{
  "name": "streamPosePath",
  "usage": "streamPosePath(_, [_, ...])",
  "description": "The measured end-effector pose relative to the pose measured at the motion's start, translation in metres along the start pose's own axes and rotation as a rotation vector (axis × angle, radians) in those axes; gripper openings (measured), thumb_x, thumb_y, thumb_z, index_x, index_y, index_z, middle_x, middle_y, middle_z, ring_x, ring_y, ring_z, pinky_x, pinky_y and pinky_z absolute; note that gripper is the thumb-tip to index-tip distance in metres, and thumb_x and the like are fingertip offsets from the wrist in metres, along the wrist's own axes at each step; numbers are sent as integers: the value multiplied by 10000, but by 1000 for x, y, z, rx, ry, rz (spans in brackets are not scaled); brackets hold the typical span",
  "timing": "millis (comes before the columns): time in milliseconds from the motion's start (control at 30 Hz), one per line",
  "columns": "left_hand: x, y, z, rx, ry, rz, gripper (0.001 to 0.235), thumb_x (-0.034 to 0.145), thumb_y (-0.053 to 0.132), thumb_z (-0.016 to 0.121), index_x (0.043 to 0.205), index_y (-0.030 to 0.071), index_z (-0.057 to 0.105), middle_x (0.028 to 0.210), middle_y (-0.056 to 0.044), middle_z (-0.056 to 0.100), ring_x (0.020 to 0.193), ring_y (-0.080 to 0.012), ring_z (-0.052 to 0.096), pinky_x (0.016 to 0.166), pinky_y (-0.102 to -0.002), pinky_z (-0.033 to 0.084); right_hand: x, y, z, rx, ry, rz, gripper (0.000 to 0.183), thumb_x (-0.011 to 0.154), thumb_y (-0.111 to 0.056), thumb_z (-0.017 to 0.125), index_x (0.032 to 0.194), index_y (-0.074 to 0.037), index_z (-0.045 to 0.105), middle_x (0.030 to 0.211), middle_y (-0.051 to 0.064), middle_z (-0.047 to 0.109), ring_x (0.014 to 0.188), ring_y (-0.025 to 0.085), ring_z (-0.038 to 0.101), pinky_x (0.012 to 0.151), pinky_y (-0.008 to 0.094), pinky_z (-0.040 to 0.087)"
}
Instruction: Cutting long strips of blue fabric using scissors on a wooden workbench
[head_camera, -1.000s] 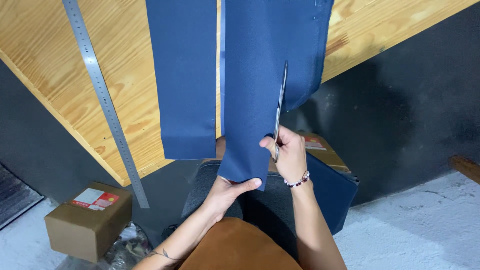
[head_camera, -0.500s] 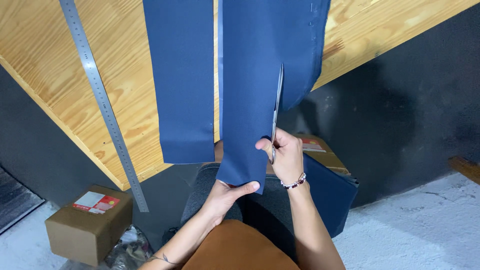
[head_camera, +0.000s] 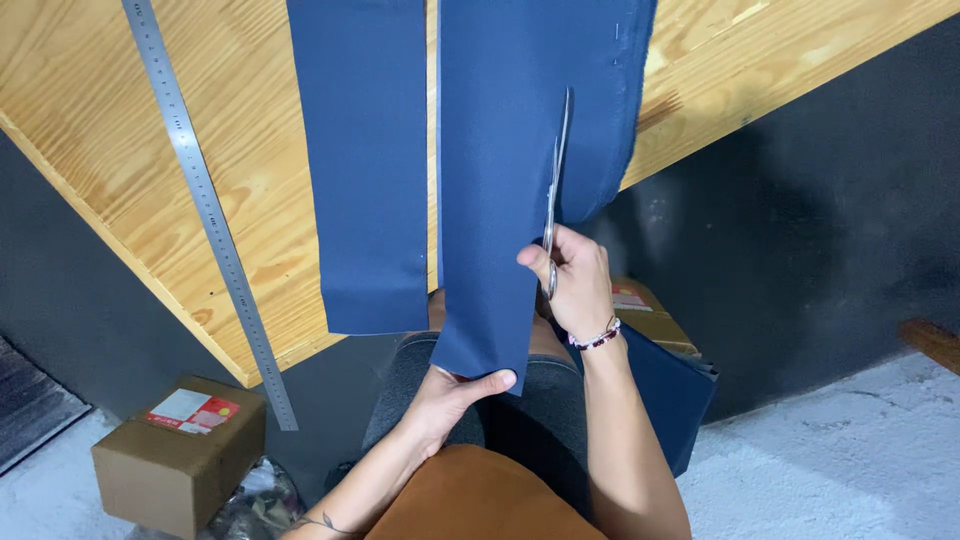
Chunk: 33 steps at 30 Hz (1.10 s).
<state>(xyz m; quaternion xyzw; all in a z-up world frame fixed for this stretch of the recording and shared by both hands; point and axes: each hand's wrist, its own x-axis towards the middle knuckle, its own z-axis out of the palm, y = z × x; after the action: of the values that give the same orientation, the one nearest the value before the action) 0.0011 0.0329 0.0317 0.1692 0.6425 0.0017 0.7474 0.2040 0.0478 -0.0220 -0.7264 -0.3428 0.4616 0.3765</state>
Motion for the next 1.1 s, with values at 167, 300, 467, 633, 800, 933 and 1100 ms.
streamPosePath(167, [1,-2,-2,12,2,-7,801,629,161,882,1389,104,635,1335,-75,736,1240,-162,651,1126,-306,440,5,8,5,-52,50,-16,597,850,-734,552,698,-157,547,627,-80,417,663,69,357,568,316,311])
streamPosePath(300, [-3,5,-1,26,-13,-51,843,639,182,872,1434,136,595,1363,-71,724,1274,-191,655,1124,-328,466,5,-1,9,-48,94,-30,630,864,-730,528,665,-133,555,591,-68,418,639,71,379,554,322,317])
streamPosePath(467, [10,-16,-8,10,7,-24,837,619,163,890,1411,131,620,1355,-58,730,1237,-151,645,1130,-302,428,4,11,12,-71,102,-35,582,890,-665,588,648,-138,537,604,-58,369,666,72,336,556,334,290])
streamPosePath(633, [-2,6,-3,25,6,-90,836,608,193,884,1400,116,628,1343,-81,739,1261,-178,659,1122,-310,457,4,6,10,-69,115,-41,565,882,-643,619,650,-132,551,578,-53,402,643,74,353,551,338,311])
streamPosePath(800, [-2,6,-5,19,-10,-96,862,599,189,889,1413,111,617,1352,-94,735,1271,-200,661,1118,-328,467,15,-4,0,-88,87,-32,602,861,-711,562,675,-138,550,602,-70,432,641,70,377,550,325,311])
streamPosePath(933, [7,-12,-11,-14,-25,-13,726,629,114,902,1325,118,695,1270,-65,772,1144,-146,675,1083,-297,463,25,-1,-3,-129,88,-38,575,879,-703,562,694,-159,577,611,-78,430,653,60,368,557,327,296])
streamPosePath(1100, [2,-3,-9,-6,7,-102,744,609,145,901,1322,99,693,1270,-81,772,1174,-180,686,1068,-308,486,24,-9,0,-87,105,-35,554,895,-631,614,638,-147,530,532,-57,411,596,76,342,549,316,298])
